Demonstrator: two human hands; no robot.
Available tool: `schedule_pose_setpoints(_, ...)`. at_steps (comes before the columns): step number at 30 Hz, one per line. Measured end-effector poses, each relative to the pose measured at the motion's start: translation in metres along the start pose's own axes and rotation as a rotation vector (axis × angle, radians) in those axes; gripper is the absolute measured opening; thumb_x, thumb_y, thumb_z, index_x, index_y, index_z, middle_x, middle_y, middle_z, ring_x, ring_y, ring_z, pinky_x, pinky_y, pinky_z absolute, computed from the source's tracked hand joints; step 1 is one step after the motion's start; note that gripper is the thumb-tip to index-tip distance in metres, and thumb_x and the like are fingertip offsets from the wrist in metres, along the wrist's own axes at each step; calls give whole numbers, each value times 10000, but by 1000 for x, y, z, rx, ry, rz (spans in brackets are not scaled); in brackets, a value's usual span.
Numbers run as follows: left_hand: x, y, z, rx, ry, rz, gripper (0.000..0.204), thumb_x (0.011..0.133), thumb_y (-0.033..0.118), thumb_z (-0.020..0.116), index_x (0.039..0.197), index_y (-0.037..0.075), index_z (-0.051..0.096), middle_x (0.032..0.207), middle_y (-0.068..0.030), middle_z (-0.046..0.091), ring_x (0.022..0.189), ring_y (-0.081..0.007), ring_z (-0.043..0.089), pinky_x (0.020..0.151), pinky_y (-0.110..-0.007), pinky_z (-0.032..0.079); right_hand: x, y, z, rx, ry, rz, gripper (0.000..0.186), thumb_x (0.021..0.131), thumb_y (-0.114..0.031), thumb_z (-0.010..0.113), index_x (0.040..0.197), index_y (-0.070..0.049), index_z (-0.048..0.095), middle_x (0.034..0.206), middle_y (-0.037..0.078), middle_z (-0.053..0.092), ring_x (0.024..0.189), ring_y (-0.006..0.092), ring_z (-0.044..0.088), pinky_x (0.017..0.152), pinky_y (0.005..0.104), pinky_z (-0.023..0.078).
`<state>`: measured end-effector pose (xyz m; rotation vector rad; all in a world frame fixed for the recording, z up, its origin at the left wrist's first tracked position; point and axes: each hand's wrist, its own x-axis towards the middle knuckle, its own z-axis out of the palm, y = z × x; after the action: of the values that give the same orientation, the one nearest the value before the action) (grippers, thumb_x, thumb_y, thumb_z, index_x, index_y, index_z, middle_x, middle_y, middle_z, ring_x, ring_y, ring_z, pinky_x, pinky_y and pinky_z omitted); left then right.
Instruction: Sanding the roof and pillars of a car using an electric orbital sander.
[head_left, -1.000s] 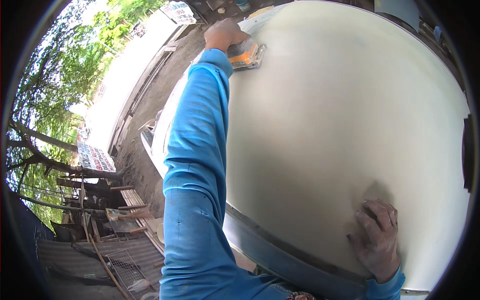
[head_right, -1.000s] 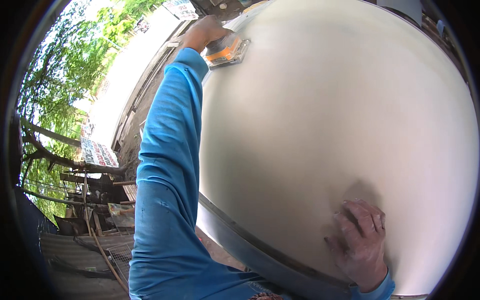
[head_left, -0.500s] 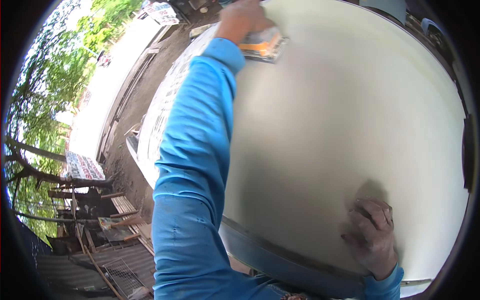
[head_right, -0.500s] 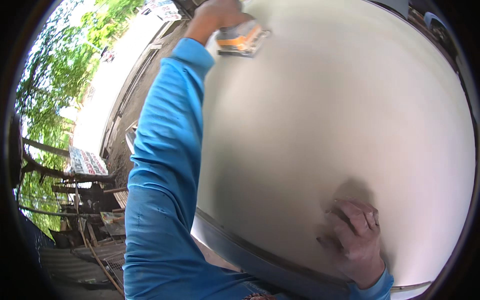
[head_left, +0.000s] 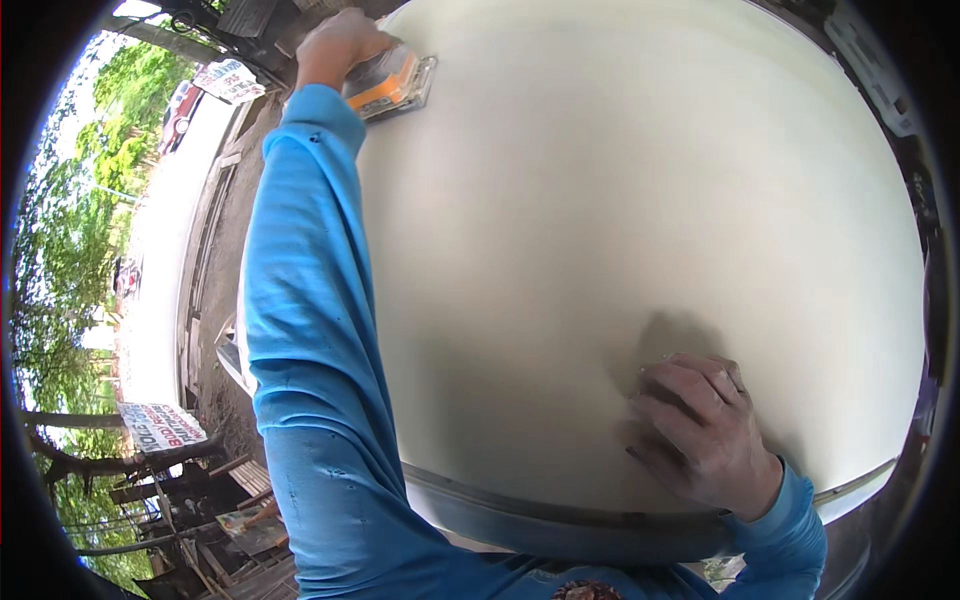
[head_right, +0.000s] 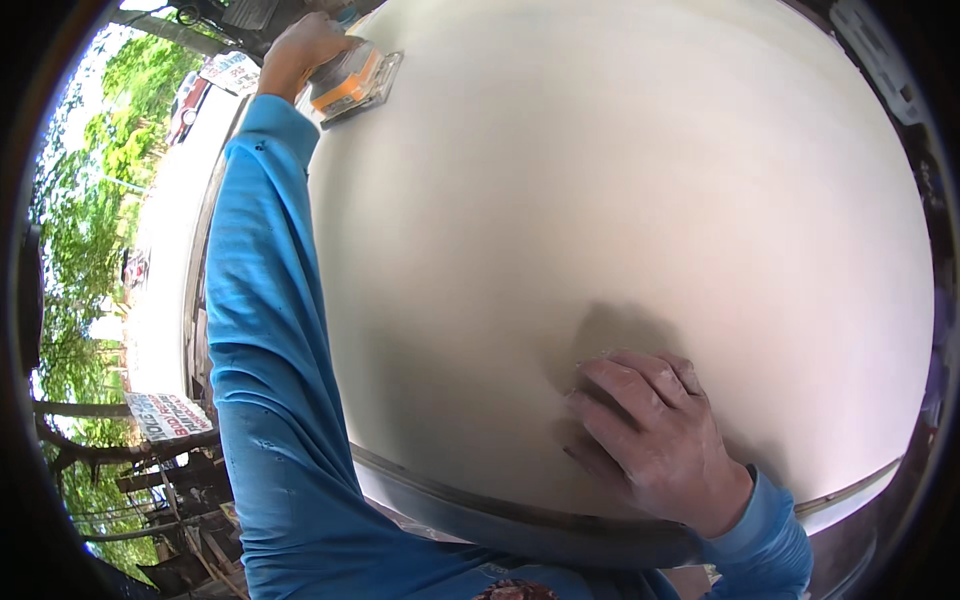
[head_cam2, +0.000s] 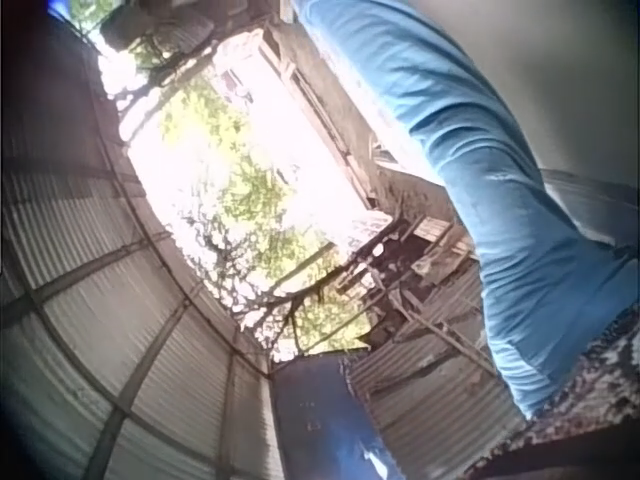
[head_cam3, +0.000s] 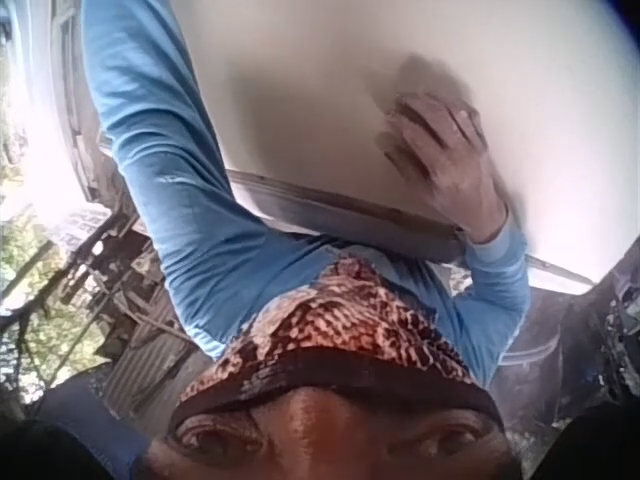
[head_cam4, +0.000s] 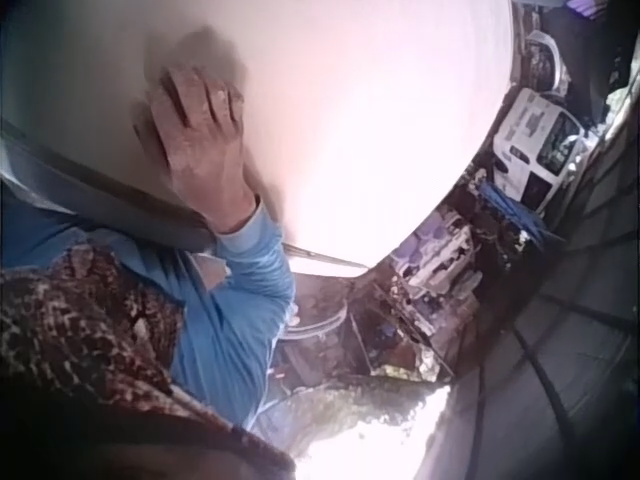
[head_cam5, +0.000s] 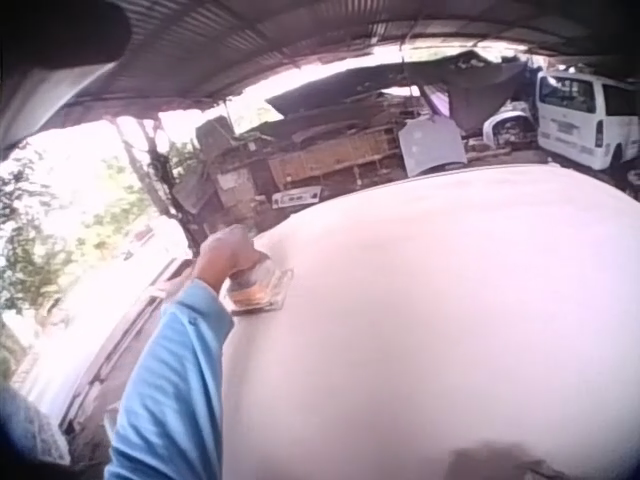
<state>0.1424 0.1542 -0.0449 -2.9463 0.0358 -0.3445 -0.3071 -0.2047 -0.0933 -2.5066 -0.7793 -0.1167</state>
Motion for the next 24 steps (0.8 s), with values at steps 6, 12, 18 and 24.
schedule_pose_setpoints(6,-8,142,-60,-71,52,110,675,818,546,725,1283,58,683,1330,-167,679,1210,-344,665,1000,-449,545,15,33,-9,3,76,-43,330,780,-203,827,1054,-59,713,1221,118,617,1138,307,604,931,432,488)
schedule_pose_setpoints(12,13,291,-90,-92,65,230,668,827,535,713,1311,79,647,1351,-151,670,1257,-338,634,1000,-461,521,9,88,-40,-6,144,-93,299,834,-224,761,1072,-48,715,1212,114,619,1163,273,593,963,411,483)
schedule_pose_setpoints(18,-14,370,-109,-127,207,405,610,840,523,701,1250,73,667,1298,-175,685,1201,-365,650,976,-478,524,0,84,-31,-61,189,-130,229,864,-194,690,1019,-27,714,1162,122,636,1106,250,608,975,389,484)
schedule_pose_setpoints(24,-59,442,-144,-91,164,547,531,869,498,675,1188,74,704,1262,-187,691,1184,-356,654,975,-454,535,-8,84,-15,-70,302,-155,191,886,-160,642,991,-30,735,1092,115,664,1124,247,619,997,381,491)
